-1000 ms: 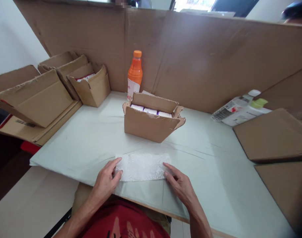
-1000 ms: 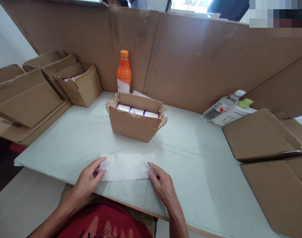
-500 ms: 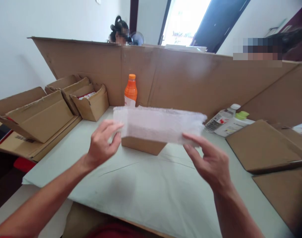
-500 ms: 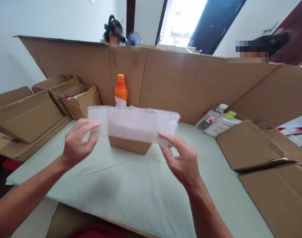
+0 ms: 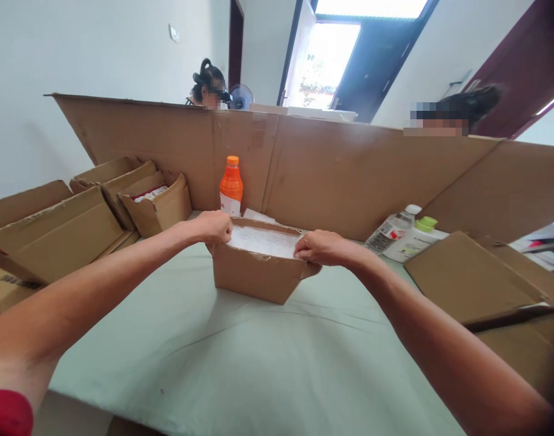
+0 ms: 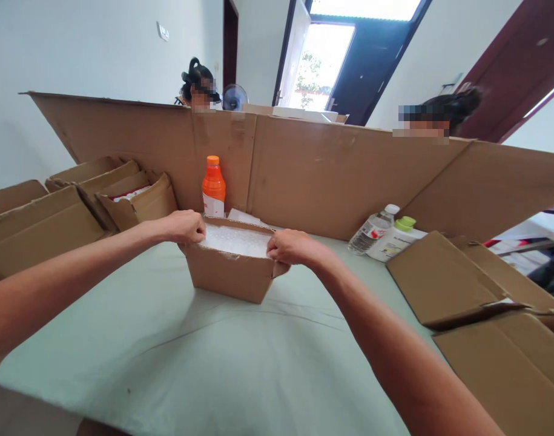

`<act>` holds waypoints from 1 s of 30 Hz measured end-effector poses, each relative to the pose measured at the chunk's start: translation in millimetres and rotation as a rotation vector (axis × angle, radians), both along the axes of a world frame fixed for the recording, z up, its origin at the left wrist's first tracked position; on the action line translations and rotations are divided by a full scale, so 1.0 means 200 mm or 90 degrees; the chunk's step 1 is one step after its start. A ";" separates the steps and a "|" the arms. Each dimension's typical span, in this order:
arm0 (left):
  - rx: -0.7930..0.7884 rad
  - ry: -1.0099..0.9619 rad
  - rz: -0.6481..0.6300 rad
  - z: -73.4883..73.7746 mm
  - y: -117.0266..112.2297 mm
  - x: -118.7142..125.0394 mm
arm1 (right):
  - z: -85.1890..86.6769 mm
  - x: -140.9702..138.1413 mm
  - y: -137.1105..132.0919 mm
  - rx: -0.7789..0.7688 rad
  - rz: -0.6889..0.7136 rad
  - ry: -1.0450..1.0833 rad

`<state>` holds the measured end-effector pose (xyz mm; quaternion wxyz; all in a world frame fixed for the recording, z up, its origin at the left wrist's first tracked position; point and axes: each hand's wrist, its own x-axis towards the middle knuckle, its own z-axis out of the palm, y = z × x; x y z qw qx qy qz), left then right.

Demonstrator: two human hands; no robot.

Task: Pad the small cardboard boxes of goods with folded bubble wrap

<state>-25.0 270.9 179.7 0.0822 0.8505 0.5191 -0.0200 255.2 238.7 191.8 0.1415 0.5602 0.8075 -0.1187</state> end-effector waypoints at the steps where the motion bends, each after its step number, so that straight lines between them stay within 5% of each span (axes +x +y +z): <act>1: -0.012 0.016 -0.009 0.01 0.01 0.01 | 0.00 -0.01 0.02 -0.024 0.001 -0.014; 11: -0.029 0.093 -0.047 0.07 0.02 0.03 | -0.04 -0.03 0.10 -0.142 0.013 -0.016; 15: 0.082 0.055 -0.021 0.05 0.00 -0.01 | 0.04 -0.01 0.07 -0.151 0.001 0.065; 19: 0.070 -0.098 -0.111 0.02 0.02 0.01 | 0.12 -0.03 0.09 -0.039 0.028 0.153; 26: -0.131 -0.117 -0.157 -0.13 0.15 0.11 | -0.10 -0.19 0.19 -0.042 0.123 0.076; 30: -0.167 -0.121 -0.162 -0.13 0.18 0.11 | -0.13 -0.20 0.19 -0.028 0.117 0.062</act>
